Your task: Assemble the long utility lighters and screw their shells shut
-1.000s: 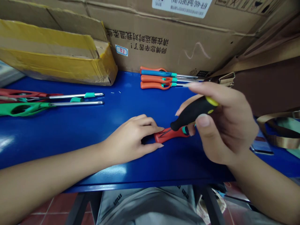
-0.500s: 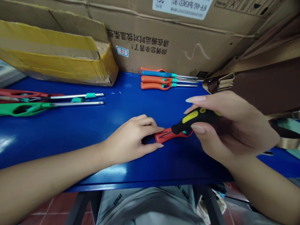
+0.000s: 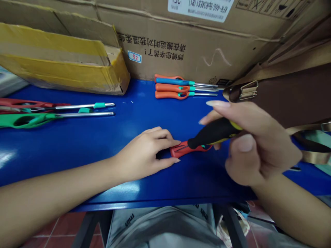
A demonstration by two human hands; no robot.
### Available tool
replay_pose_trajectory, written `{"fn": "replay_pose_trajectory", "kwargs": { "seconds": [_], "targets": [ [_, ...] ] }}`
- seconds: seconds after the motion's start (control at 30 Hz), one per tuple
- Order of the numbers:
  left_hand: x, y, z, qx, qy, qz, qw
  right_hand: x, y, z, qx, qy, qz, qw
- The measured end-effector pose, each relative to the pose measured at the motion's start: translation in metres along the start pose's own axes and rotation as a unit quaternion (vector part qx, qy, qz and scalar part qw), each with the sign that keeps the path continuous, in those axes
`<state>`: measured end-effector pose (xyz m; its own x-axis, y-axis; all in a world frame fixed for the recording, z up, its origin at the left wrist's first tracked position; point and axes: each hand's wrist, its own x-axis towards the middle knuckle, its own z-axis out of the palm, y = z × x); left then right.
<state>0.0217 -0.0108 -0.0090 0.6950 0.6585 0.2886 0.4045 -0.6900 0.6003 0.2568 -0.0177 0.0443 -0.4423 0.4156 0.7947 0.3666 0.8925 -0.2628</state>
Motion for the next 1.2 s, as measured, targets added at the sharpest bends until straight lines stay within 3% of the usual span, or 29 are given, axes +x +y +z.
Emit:
{"fn": "replay_pose_trajectory", "kwargs": {
  "seconds": [0.13,0.3,0.43,0.53,0.57,0.6,0.63,0.67,0.73,0.83,0.9,1.07,1.2],
  "targets": [
    [-0.001,0.001,0.0,0.005,0.002,0.002,1.0,-0.001,-0.001,0.001,0.068,-0.001,0.017,0.998],
    [-0.002,0.0,0.0,0.0,0.005,0.008,1.0,0.001,0.001,0.003,-0.003,0.022,-0.026,0.999],
    [-0.001,-0.001,0.0,0.004,0.003,0.005,1.0,-0.001,0.0,0.004,0.058,-0.006,0.045,0.997],
    [-0.001,-0.001,0.001,0.001,0.005,0.005,1.0,-0.003,0.0,0.004,0.1,0.026,0.027,0.994],
    [-0.002,-0.001,0.001,0.0,0.007,0.007,1.0,-0.003,0.0,0.003,0.071,0.033,0.027,0.997],
    [-0.002,-0.001,0.001,0.0,0.008,0.009,1.0,-0.004,0.001,0.003,0.018,0.005,0.079,0.997],
    [-0.002,-0.001,0.001,0.001,0.01,0.012,1.0,-0.004,0.001,0.003,-0.012,0.01,0.077,0.997],
    [-0.002,-0.001,0.001,0.002,0.01,0.012,1.0,-0.004,0.002,0.003,-0.002,0.039,0.005,0.999],
    [-0.001,0.0,0.001,0.004,0.006,0.009,1.0,-0.004,0.002,0.003,0.007,0.033,-0.006,0.999],
    [-0.001,0.0,0.001,0.006,-0.001,0.001,1.0,-0.003,0.002,0.005,0.068,0.004,0.024,0.997],
    [-0.001,0.0,0.001,0.007,-0.001,0.001,1.0,0.0,0.003,0.005,0.102,0.005,0.001,0.995],
    [0.0,-0.001,0.002,0.004,0.007,0.007,1.0,0.007,0.002,0.002,-0.009,0.005,-0.039,0.999],
    [-0.001,-0.001,0.002,0.01,0.008,0.002,1.0,0.005,-0.001,0.0,0.02,-0.031,0.006,0.999]
  ]
}}
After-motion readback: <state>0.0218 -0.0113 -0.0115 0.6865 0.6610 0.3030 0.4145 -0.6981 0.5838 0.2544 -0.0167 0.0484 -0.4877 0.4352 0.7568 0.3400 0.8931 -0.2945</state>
